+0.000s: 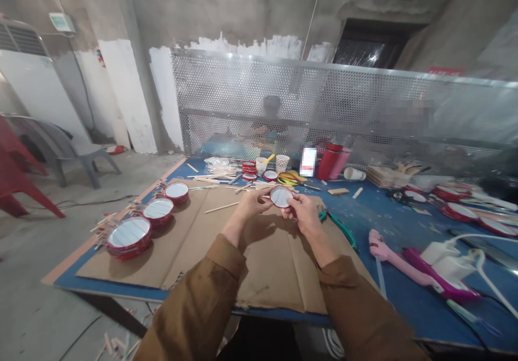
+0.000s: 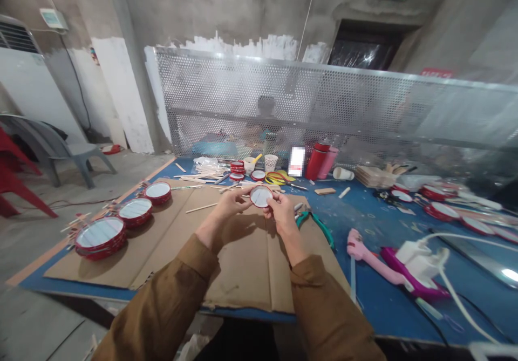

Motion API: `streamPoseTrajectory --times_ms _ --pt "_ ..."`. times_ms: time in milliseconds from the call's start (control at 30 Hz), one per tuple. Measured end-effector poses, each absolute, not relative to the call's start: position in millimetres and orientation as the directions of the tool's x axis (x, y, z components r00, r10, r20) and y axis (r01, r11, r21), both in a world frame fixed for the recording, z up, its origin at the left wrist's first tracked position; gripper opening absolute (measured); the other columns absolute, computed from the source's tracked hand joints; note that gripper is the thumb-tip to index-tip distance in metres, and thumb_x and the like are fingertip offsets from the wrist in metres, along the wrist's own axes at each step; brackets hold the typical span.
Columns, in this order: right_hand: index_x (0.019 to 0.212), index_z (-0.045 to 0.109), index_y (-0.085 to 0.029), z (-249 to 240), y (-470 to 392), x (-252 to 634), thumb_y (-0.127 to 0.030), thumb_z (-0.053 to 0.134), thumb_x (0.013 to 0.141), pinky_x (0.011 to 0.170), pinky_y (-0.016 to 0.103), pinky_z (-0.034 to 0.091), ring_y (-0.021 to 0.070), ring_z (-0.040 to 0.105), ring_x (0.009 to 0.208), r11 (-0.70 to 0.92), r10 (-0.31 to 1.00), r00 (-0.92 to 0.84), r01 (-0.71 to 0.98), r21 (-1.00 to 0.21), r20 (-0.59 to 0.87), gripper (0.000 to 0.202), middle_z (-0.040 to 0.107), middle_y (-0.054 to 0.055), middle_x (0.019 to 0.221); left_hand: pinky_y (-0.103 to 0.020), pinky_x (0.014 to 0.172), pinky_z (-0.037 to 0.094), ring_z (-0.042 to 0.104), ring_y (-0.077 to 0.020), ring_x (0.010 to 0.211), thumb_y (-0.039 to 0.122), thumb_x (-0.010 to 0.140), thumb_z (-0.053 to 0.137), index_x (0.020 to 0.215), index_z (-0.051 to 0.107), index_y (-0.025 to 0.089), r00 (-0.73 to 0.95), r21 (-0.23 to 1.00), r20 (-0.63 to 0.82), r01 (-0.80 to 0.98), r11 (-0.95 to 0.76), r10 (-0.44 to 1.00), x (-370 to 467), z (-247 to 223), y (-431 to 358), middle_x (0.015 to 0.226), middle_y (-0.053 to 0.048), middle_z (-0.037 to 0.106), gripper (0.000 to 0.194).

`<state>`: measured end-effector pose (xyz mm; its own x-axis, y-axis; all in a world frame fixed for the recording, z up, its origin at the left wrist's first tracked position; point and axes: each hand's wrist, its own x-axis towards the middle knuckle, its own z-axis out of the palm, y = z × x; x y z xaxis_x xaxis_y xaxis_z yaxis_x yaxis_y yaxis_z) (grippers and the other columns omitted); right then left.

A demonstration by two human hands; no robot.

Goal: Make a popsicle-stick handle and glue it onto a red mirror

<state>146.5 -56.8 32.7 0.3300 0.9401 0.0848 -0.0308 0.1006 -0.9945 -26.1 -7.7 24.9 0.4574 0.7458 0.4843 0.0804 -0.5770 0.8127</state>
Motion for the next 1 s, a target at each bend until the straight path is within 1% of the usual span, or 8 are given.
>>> streamPoseTrajectory --times_ms 100,233,333,433,600,800,1000 --pt "0.080 0.061 -0.017 34 -57 145 -0.025 0.069 0.064 0.031 0.015 0.037 0.0104 0.053 0.035 0.070 0.941 0.337 -0.076 -0.995 0.040 0.020 0.061 -0.002 0.045 -0.024 0.078 0.057 0.070 -0.0149 0.084 0.011 0.078 0.064 0.131 0.069 0.015 0.449 0.795 0.488 0.124 -0.593 0.749 -27 20 -4 0.117 -0.009 0.075 0.053" --pt "0.079 0.062 -0.017 33 -58 144 -0.028 0.074 0.060 0.033 0.017 0.040 0.0103 0.053 0.036 0.086 0.948 0.316 -0.103 -0.991 0.049 0.025 0.061 -0.003 0.046 -0.022 0.074 0.055 0.068 -0.0128 0.077 0.015 0.076 0.066 0.130 0.070 0.019 0.403 0.756 0.495 0.236 -0.610 0.770 -30 17 -2 0.099 -0.004 0.078 0.054" --pt "0.078 0.062 -0.017 31 -57 145 -0.029 0.077 0.059 0.034 0.017 0.041 0.0106 0.054 0.036 0.085 0.953 0.300 -0.116 -0.990 0.047 0.027 0.062 -0.003 0.047 -0.020 0.072 0.054 0.067 -0.0128 0.075 0.018 0.075 0.067 0.127 0.072 0.021 0.377 0.739 0.484 0.306 -0.600 0.789 -32 21 -6 0.090 -0.001 0.078 0.053" --pt "0.077 0.061 -0.017 30 -56 145 -0.030 0.078 0.059 0.034 0.018 0.042 0.0108 0.054 0.036 0.078 0.958 0.283 -0.122 -0.989 0.041 0.028 0.061 -0.004 0.047 -0.019 0.072 0.053 0.067 -0.0135 0.077 0.018 0.074 0.067 0.125 0.074 0.022 0.353 0.727 0.483 0.349 -0.591 0.802 -34 27 -10 0.085 -0.001 0.077 0.052" --pt "0.078 0.061 -0.017 31 -56 145 -0.030 0.080 0.057 0.035 0.018 0.042 0.0109 0.054 0.037 0.081 0.964 0.263 -0.159 -0.984 0.037 0.031 0.060 -0.005 0.046 -0.018 0.072 0.052 0.066 -0.0131 0.076 0.017 0.073 0.067 0.123 0.075 0.022 0.333 0.701 0.503 0.383 -0.602 0.798 -35 32 -15 0.085 -0.001 0.078 0.051" --pt "0.077 0.063 -0.017 33 -58 143 -0.026 0.079 0.057 0.036 0.018 0.044 0.0105 0.054 0.038 0.067 0.965 0.262 -0.186 -0.980 0.017 0.027 0.063 -0.003 0.048 -0.019 0.072 0.052 0.066 -0.0121 0.074 0.018 0.074 0.067 0.123 0.075 0.022 0.352 0.700 0.508 0.364 -0.615 0.786 -38 30 -13 0.090 -0.002 0.079 0.050" --pt "0.076 0.062 -0.017 37 -61 139 -0.024 0.076 0.058 0.036 0.018 0.044 0.0111 0.054 0.038 0.056 0.961 0.277 -0.202 -0.978 -0.002 0.023 0.061 -0.003 0.046 -0.021 0.075 0.054 0.068 -0.0146 0.082 0.019 0.079 0.063 0.120 0.076 0.023 0.352 0.731 0.496 0.324 -0.600 0.794 -42 29 -7 0.096 -0.003 0.080 0.043"
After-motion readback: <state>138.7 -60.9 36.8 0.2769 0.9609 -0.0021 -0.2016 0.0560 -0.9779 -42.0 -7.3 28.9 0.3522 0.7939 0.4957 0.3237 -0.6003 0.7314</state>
